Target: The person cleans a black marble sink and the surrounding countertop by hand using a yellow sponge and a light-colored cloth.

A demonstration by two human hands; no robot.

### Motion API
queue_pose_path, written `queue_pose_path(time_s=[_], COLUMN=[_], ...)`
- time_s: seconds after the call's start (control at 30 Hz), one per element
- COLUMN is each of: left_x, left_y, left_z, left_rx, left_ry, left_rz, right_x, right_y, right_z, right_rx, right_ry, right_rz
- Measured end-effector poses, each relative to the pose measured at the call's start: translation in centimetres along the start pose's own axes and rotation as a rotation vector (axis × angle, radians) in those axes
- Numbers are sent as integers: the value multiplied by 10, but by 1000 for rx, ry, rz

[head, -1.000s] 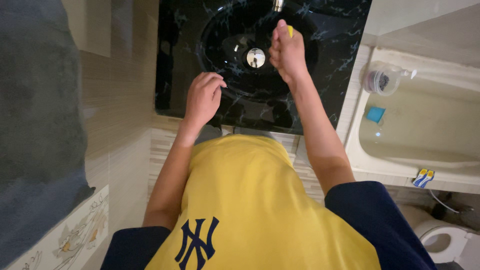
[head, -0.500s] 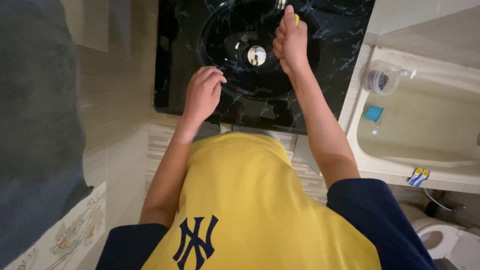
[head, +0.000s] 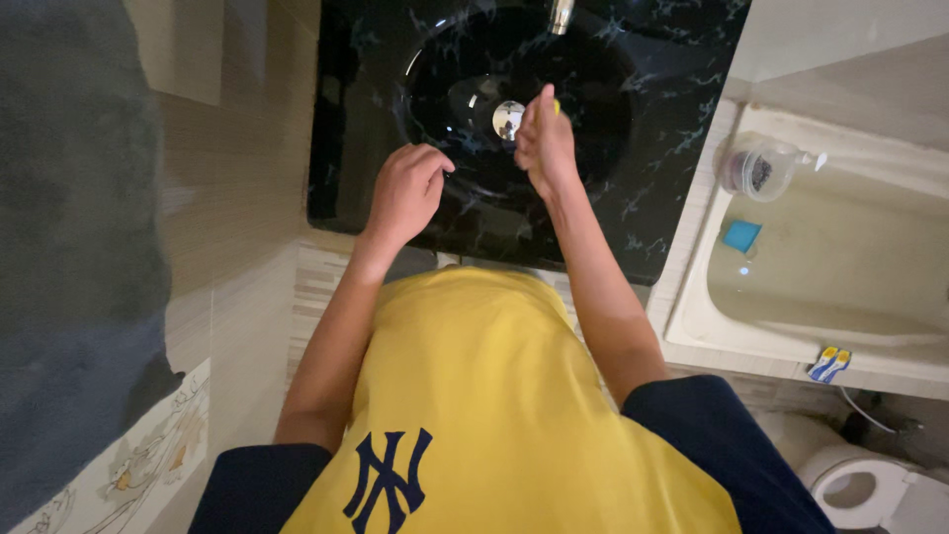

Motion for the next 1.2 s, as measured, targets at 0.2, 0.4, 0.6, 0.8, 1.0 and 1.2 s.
queue_pose_path(time_s=[0.2, 0.4, 0.6, 0.8, 1.0, 1.2], left_x=[9, 34, 71, 67, 99, 76], left_y=[-7, -34, -67, 29, 17, -6], left_z=[0, 3, -13, -7, -18, -61], left_rx=[17, -102, 171, -229, -73, 175], left_ry=[146, 195, 575, 280, 89, 196], left_rz=[-43, -358, -740, 281, 596, 489], right_x=[-21, -18, -28, -35, -55, -63], right_y=[1, -26, -39, -12, 14, 28], right_z=[-2, -32, -37, -30, -29, -46], right_rx=[3, 214, 166, 83, 88, 57], right_ry=[92, 488, 279, 361, 319, 259], right_rz=[-200, -622, -307, -428, -491, -532])
Point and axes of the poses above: each hand's wrist, its own z-axis towards the middle knuckle, its own y-axis out of the back of the hand, x = y × z, the point moved 6 cm from there along z, towards the middle knuckle, and after that the axes turned 7 degrees about -x, right-handed, at the moved point
